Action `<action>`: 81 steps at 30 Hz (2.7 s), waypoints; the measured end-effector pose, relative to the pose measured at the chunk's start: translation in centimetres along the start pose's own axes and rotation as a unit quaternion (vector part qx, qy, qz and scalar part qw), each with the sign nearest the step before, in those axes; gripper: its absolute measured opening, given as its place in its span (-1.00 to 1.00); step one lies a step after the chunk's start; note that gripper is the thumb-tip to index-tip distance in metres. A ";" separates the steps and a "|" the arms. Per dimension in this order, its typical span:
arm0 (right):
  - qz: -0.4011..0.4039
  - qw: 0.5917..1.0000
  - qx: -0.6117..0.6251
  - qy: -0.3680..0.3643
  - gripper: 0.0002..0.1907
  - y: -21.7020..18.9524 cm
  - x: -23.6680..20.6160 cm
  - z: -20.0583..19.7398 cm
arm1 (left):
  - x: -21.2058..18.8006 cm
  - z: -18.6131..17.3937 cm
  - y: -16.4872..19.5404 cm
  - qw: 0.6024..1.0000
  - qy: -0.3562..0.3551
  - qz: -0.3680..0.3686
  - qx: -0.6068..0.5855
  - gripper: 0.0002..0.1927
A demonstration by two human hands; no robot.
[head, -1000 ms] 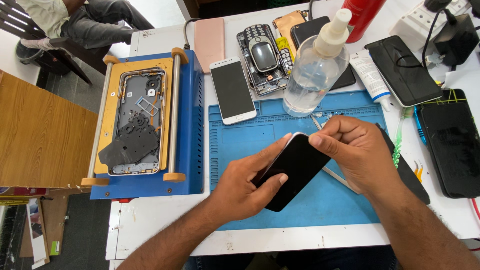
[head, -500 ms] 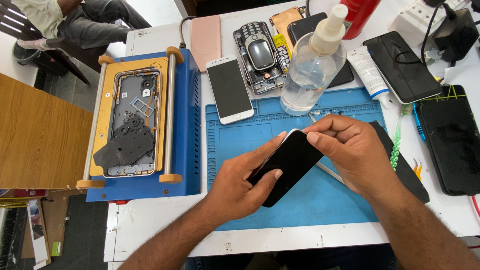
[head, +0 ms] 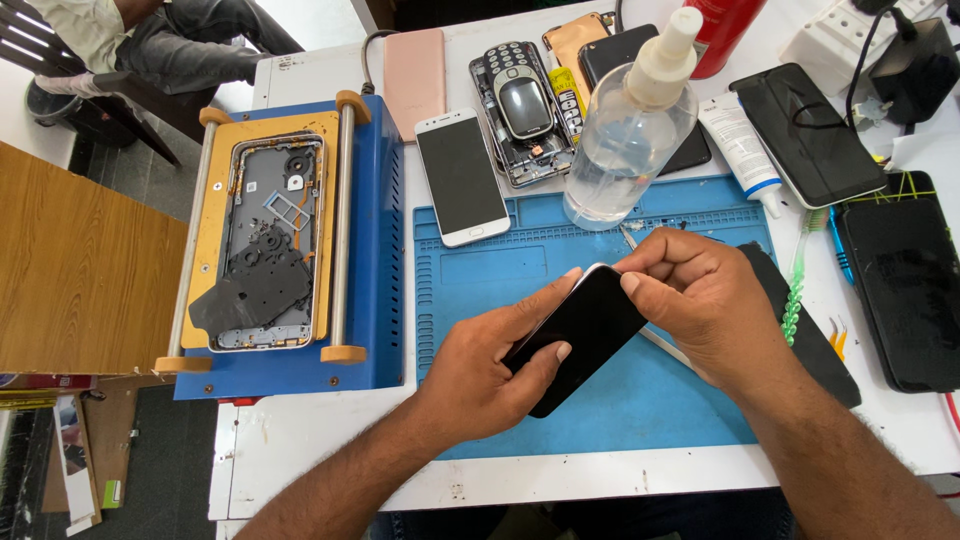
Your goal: The person works at a repair bench on a disassembled smartphone, lifting the motherboard out of the frame and setting it on the mat. They then handle the phone body and screen, pry at the screen edge, spray liquid from a bottle onto the screen, and wipe the screen with a sponge.
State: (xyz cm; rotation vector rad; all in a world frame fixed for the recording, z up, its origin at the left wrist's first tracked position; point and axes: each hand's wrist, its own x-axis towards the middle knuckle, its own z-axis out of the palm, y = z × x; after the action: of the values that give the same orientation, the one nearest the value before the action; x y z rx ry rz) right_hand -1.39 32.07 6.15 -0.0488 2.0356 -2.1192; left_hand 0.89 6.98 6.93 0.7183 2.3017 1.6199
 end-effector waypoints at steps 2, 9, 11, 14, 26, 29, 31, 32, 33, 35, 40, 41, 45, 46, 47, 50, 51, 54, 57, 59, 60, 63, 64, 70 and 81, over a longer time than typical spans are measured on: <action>0.000 1.000 0.005 -0.002 -0.89 0.0 0.0 0.1 | 0.0 0.0 0.0 1.000 -0.005 0.004 0.000 -0.31; 0.009 0.996 -0.085 0.008 -0.83 -0.6 0.0 1.3 | 0.2 0.3 -0.1 0.999 0.004 0.036 0.010 -0.32; -0.006 0.997 -0.081 0.021 -0.80 -1.0 -0.1 1.4 | 0.3 0.2 -0.2 0.999 0.026 0.002 -0.035 -0.31; -0.039 0.998 -0.004 0.057 -0.79 -1.4 -0.2 1.2 | 0.6 -0.5 -0.4 0.985 0.045 -0.105 -0.126 -0.27; -0.089 0.988 0.107 0.071 -0.77 -1.1 -0.2 0.7 | -0.2 -0.1 -1.5 0.955 0.002 0.015 -0.296 -0.36; -0.094 0.989 0.080 0.078 -0.77 -1.2 -0.2 0.6 | -0.3 0.0 -1.4 0.955 -0.007 0.012 -0.297 -0.38; -0.095 0.990 0.060 0.084 -0.78 -1.3 -0.3 0.6 | -0.3 0.0 -1.4 0.951 -0.011 0.018 -0.309 -0.41; -0.093 0.991 0.050 0.086 -0.79 -1.4 -0.3 0.6 | -0.2 0.0 -1.4 0.957 -0.010 0.019 -0.289 -0.41; -0.090 0.991 0.040 0.088 -0.79 -1.5 -0.3 0.6 | -0.2 0.0 -1.4 0.963 -0.008 0.020 -0.268 -0.42; -0.087 0.992 0.013 0.090 -0.79 -1.6 -0.3 0.8 | -0.3 0.0 -1.3 0.972 -0.011 0.019 -0.235 -0.42; -0.122 0.990 -0.006 0.068 -0.70 -1.4 -0.2 1.6 | -0.1 0.0 -1.4 0.979 -0.018 0.002 -0.204 -0.40; -0.116 0.990 -0.024 0.075 -0.70 -1.3 -0.2 1.7 | 0.0 0.0 -1.5 0.973 -0.018 -0.002 -0.228 -0.41; -0.089 0.990 -0.029 0.102 -0.74 -0.5 -0.1 1.8 | 0.1 -0.4 -1.7 0.933 -0.002 -0.017 -0.359 -0.36; -0.081 0.991 -0.015 0.109 -0.77 -0.3 -0.1 1.7 | 0.1 -0.5 -1.7 0.916 0.004 -0.020 -0.400 -0.34; -0.071 0.992 0.002 0.100 -0.80 -0.1 0.0 1.6 | 0.1 -0.7 -1.8 0.909 0.007 -0.001 -0.418 -0.29; -0.034 0.997 0.028 0.070 -0.86 0.6 0.2 1.4 | 0.0 -0.8 -1.8 0.894 0.009 0.051 -0.445 -0.17; -0.021 0.998 0.020 0.054 -0.87 0.7 0.2 1.4 | 0.1 -0.8 -1.8 0.897 0.007 0.068 -0.436 -0.15; 0.010 1.000 -0.016 -0.022 -0.85 1.0 0.0 1.6 | 0.4 -0.6 -1.9 0.908 0.023 0.057 -0.414 -0.14; 0.002 0.997 -0.021 -0.075 -0.81 1.0 -0.1 2.1 | 0.6 -0.8 -1.9 0.904 0.014 0.044 -0.425 -0.15; 0.003 0.997 -0.040 -0.070 -0.80 0.9 -0.1 2.5 | 0.6 -1.0 -2.0 0.899 0.010 0.042 -0.435 -0.18; 0.012 0.997 -0.062 -0.054 -0.80 0.7 -0.1 2.6 | 0.7 -1.0 -2.0 0.899 0.014 0.038 -0.436 -0.20; -0.062 0.988 -0.143 -0.005 -0.85 0.0 -0.2 2.7 | 0.7 -1.0 -1.9 0.919 0.022 0.033 -0.393 -0.25; -0.102 0.980 -0.170 0.012 -0.84 -0.2 -0.2 2.7 | 0.6 -0.9 -1.8 0.927 0.024 0.031 -0.372 -0.26; -0.126 0.991 0.003 0.045 -0.60 -0.9 -0.9 2.0 | 0.2 -0.6 -1.0 0.928 -0.050 0.014 -0.369 -0.24; -0.155 0.987 0.033 -0.013 -0.88 0.5 -1.2 0.1 | -0.3 -1.0 -0.4 0.984 -0.062 0.036 -0.163 -0.31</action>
State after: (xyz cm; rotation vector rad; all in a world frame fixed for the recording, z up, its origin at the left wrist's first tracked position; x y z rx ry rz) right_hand -0.10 32.12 5.85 -0.4065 2.0531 -2.3461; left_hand 0.60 5.92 6.85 0.8041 1.8823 1.8645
